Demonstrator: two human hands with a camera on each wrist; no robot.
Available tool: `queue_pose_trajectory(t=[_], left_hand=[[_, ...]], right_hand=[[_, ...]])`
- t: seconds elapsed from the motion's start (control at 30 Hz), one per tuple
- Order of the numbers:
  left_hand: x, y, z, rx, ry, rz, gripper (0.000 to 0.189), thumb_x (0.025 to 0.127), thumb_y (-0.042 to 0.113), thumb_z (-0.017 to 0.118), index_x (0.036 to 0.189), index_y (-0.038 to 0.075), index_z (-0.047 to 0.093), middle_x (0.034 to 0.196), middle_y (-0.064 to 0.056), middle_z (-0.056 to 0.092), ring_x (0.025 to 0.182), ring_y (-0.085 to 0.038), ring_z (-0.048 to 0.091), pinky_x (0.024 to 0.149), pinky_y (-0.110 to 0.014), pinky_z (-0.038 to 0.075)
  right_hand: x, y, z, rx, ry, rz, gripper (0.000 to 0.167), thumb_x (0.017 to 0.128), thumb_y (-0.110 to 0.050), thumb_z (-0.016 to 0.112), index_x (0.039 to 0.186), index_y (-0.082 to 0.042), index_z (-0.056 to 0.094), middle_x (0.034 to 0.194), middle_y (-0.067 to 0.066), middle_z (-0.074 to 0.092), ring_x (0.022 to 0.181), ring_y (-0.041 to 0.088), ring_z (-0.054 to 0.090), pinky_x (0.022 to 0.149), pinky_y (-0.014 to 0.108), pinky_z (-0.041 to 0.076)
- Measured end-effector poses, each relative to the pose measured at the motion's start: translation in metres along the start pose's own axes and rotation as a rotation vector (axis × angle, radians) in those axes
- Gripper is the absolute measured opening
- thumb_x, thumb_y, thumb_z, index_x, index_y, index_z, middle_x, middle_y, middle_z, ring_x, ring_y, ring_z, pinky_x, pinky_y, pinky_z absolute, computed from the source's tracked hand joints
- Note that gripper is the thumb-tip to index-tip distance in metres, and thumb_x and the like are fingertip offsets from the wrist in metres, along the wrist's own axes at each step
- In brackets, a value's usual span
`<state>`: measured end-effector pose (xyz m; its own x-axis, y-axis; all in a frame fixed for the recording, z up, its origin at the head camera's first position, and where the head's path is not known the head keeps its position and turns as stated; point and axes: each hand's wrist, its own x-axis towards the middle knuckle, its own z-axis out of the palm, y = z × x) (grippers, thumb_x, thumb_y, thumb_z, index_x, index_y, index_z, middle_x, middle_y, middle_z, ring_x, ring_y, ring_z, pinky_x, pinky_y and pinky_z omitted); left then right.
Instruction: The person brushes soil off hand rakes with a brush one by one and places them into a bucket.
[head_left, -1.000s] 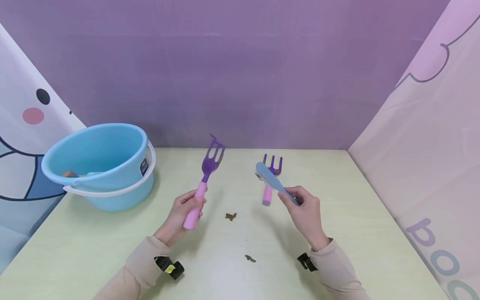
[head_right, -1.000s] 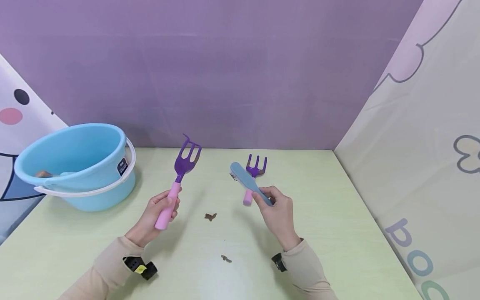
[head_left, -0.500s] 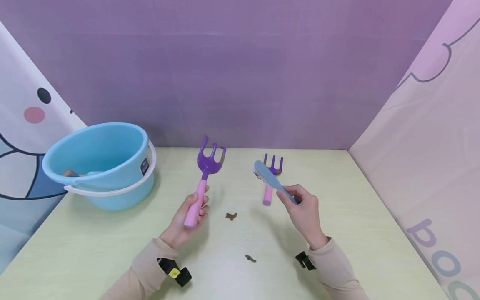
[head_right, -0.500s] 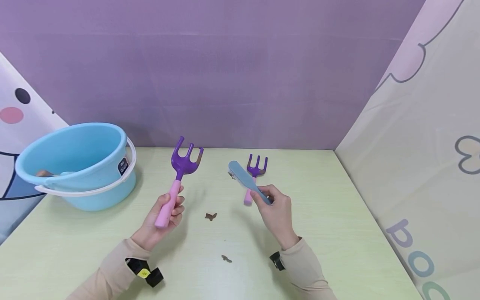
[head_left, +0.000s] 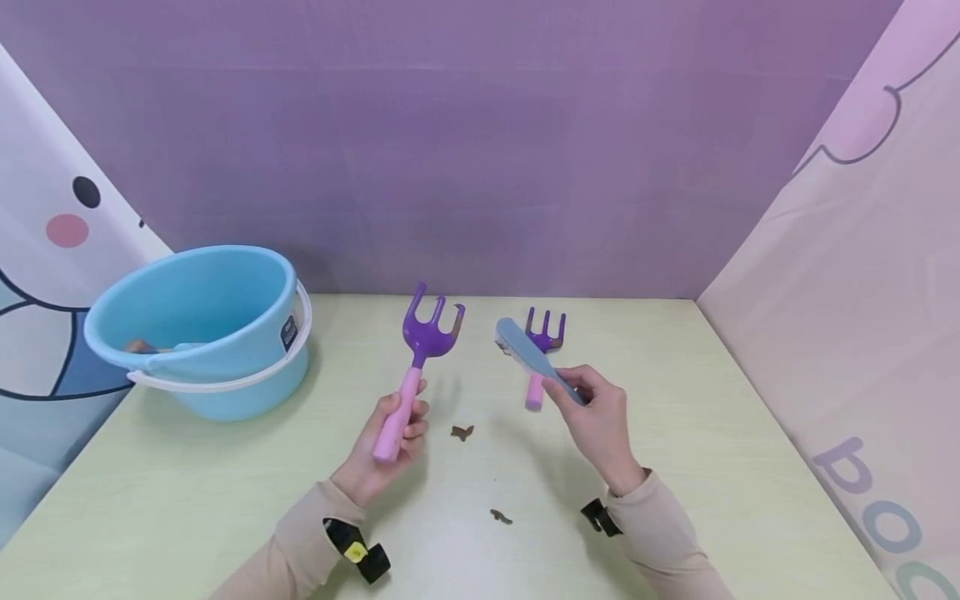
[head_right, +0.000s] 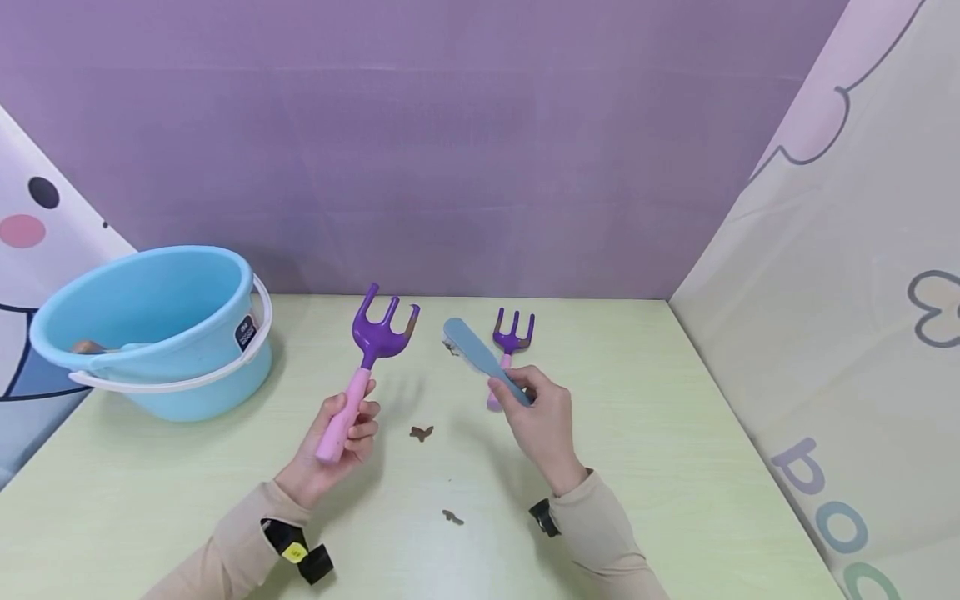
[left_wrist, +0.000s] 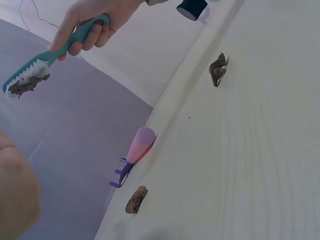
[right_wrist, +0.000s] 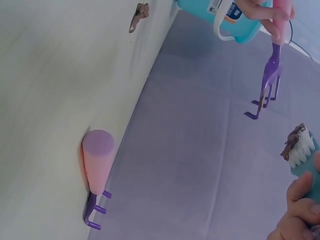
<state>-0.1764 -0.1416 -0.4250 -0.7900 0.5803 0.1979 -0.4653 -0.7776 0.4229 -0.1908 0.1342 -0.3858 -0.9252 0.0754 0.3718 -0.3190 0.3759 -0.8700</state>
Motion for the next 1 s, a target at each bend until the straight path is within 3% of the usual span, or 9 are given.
queue_pose_trajectory(t=[0.1, 0.23, 0.5, 0.7, 0.83, 1.0], left_hand=[[0.001, -0.002, 0.000, -0.028, -0.022, -0.010, 0.028, 0.097, 0.023, 0.039, 0.121, 0.013, 0.048, 0.093, 0.001, 0.060, 0.069, -0.006, 0.053, 0.059, -0.012, 0.045], [0.003, -0.004, 0.003, -0.057, -0.062, -0.018, 0.028, 0.097, 0.023, 0.040, 0.122, 0.012, 0.048, 0.094, 0.000, 0.061, 0.069, -0.006, 0.054, 0.060, -0.012, 0.045], [0.009, -0.011, 0.010, -0.043, -0.076, -0.023, 0.026, 0.095, 0.023, 0.045, 0.119, 0.013, 0.049, 0.093, 0.001, 0.061, 0.068, -0.005, 0.053, 0.059, -0.011, 0.045], [0.013, -0.016, 0.014, -0.071, -0.100, -0.036, 0.027, 0.094, 0.023, 0.048, 0.118, 0.012, 0.051, 0.092, 0.001, 0.060, 0.068, -0.005, 0.053, 0.059, -0.011, 0.045], [0.012, -0.018, 0.015, -0.041, -0.128, -0.031, 0.027, 0.093, 0.023, 0.049, 0.118, 0.013, 0.052, 0.092, 0.002, 0.059, 0.068, -0.006, 0.056, 0.059, -0.011, 0.045], [0.008, -0.020, 0.014, -0.026, -0.156, -0.013, 0.026, 0.094, 0.023, 0.049, 0.117, 0.013, 0.052, 0.091, 0.003, 0.058, 0.067, -0.006, 0.056, 0.058, -0.011, 0.045]], right_hand=[[0.001, -0.001, 0.005, -0.018, 0.023, -0.059, 0.018, 0.078, -0.009, 0.071, 0.093, 0.000, 0.068, 0.058, 0.007, 0.055, 0.046, 0.005, 0.037, 0.041, 0.019, 0.032], [0.002, -0.003, 0.014, -0.053, 0.087, -0.199, 0.017, 0.076, -0.008, 0.072, 0.090, 0.000, 0.069, 0.056, 0.005, 0.055, 0.045, 0.003, 0.036, 0.039, 0.018, 0.031], [0.010, -0.007, 0.040, -0.075, 0.130, -0.479, 0.020, 0.075, -0.004, 0.072, 0.090, 0.007, 0.065, 0.071, 0.015, 0.066, 0.046, 0.005, 0.047, 0.041, 0.014, 0.037], [0.015, -0.005, 0.051, -0.164, 0.197, -0.603, 0.021, 0.072, -0.005, 0.074, 0.088, 0.006, 0.065, 0.073, 0.016, 0.066, 0.048, 0.012, 0.048, 0.044, 0.018, 0.039], [0.015, -0.001, 0.054, -0.228, 0.223, -0.674, 0.020, 0.072, -0.007, 0.074, 0.085, 0.004, 0.065, 0.072, 0.015, 0.066, 0.047, 0.012, 0.049, 0.044, 0.018, 0.040], [0.013, -0.002, 0.053, -0.263, 0.208, -0.759, 0.021, 0.080, -0.017, 0.069, 0.084, 0.004, 0.066, 0.067, 0.012, 0.065, 0.044, 0.009, 0.045, 0.040, 0.018, 0.036]])
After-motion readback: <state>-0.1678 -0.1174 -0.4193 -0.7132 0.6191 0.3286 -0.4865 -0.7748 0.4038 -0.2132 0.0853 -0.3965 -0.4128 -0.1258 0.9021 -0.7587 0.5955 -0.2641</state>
